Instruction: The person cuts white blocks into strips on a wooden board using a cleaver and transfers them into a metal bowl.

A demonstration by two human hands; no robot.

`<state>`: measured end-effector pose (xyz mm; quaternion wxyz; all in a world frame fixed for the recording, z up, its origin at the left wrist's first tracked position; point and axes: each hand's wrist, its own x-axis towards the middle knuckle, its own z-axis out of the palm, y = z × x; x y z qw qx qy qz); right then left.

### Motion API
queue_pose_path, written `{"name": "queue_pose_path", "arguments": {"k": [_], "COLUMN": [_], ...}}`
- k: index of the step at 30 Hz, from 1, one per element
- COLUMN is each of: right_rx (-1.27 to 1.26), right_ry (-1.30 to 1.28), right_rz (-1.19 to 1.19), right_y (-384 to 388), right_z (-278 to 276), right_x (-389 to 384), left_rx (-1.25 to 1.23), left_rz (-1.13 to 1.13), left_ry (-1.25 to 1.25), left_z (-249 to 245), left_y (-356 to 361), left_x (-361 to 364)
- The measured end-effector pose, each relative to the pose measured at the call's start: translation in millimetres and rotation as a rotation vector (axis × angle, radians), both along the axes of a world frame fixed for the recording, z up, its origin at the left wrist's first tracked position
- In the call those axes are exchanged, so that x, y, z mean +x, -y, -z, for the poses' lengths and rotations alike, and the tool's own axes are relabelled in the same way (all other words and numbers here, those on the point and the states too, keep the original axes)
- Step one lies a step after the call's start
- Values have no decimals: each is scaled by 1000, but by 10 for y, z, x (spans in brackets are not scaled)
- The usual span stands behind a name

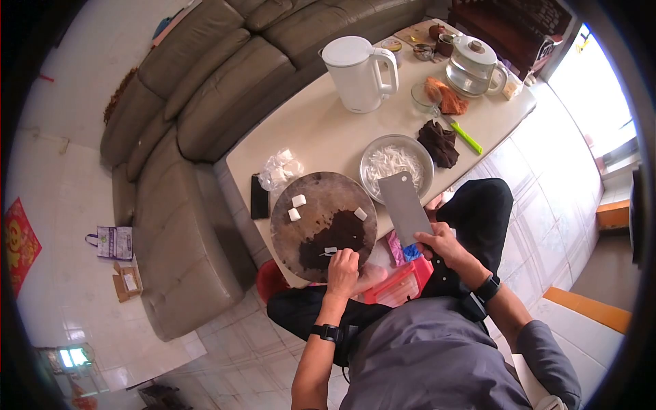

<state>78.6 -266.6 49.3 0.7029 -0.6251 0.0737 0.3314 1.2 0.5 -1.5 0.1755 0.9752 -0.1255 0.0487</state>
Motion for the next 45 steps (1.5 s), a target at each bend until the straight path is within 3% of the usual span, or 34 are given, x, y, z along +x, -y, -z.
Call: {"name": "queue_pose_path", "arguments": {"k": [5, 7, 13, 15, 19, 23, 25, 31, 39, 41, 42, 43, 45], "right_rx": [-17, -14, -14, -2, -11, 11, 10, -29, -155, -216, -259, -257, -605], "right_ry": [24, 18, 20, 36, 42, 21, 20, 32, 65, 121, 343, 337, 692], "right_rz": [-31, -24, -16, -10, 0, 19, 16, 29, -54, -171, -220, -227, -425], "right_y": [36, 28, 11, 11, 66, 106, 110, 171, 58, -34, -105, -154, -321], "right_z": [-55, -41, -7, -2, 23, 30, -3, -41, -95, -40, 89, 143, 129], "right_x": [-12, -13, -5, -2, -14, -12, -13, -29, -27, -61, -88, -110, -121], "left_rx": [66, 37, -91, 54, 145, 49, -132, -128, -145, -135, -134, -133, -111], "left_rz": [8, -123, -341, -380, -398, -304, -253, -87, -226, -325, -335, -341, -356], "left_ry": [89, 193, 191, 90, -86, 65, 67, 7, 108, 132, 136, 130, 156], "left_z": [-38, -89, -273, -277, -377, -355, -378, 22, 7, 35, 51, 76, 62], "left_y": [-275, -362, -417, -454, -426, -273, -10, 209, 242, 229, 220, 220, 242], "left_x": [-57, -34, 140, 185, 234, 465, 639, 892, 657, 481, 402, 349, 265]}}
